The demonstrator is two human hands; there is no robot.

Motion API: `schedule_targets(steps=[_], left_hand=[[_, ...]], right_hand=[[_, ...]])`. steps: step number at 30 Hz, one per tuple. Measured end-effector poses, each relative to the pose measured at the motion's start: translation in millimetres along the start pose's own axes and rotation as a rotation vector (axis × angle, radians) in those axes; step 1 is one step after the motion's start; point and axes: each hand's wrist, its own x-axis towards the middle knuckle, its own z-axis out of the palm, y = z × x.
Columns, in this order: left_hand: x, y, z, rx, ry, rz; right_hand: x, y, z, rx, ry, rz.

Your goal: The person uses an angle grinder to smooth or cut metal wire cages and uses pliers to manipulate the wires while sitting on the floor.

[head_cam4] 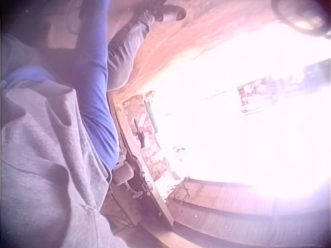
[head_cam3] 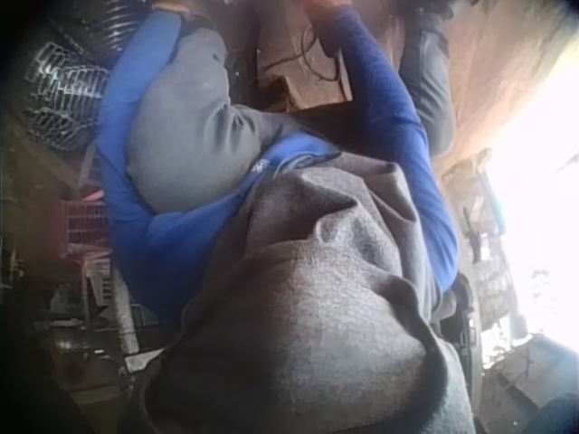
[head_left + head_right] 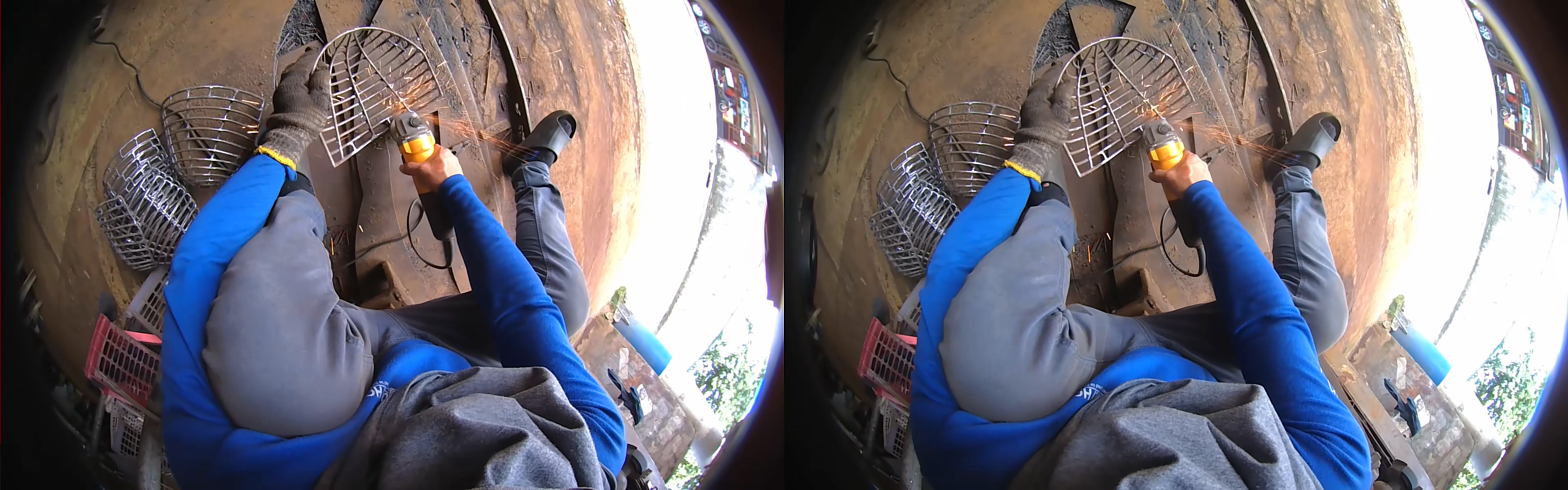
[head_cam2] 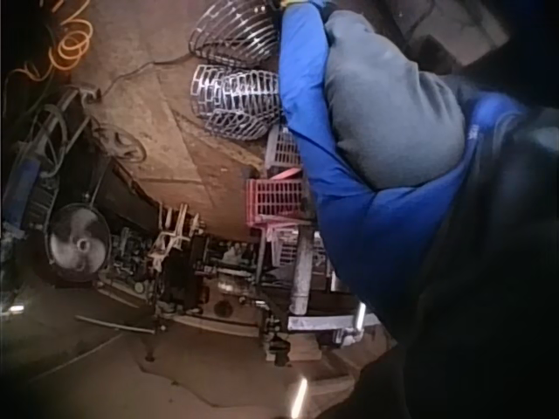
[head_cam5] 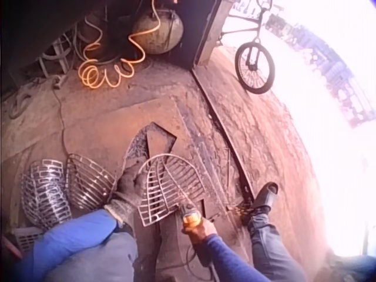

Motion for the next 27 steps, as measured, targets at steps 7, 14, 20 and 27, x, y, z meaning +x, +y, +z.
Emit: schedule_targets(steps=[7, 14, 20, 27], left_hand=[[3.1, 5.2, -3.4, 0.070, -0.054, 0.088], [0.3, 1.9, -3.2, 0.125, -0.034, 0.128], [0.3, 1.7, -0.6, 0.059, -0.024, -0.033], [2.4, 2.2, -5.0, 0.104, -0.056, -0.029]], right_hand=[[-10.0, 3.0, 7.6, -0.039, -0.031, -0.075], [-14.3, 25.2, 10.9, 0.099, 0.047, 0.026], [-7.5, 31.7, 0.7, 0.112, 0.059, 0.058], [-1.1, 19.6, -7.5, 0.186, 0.015, 0.010]])
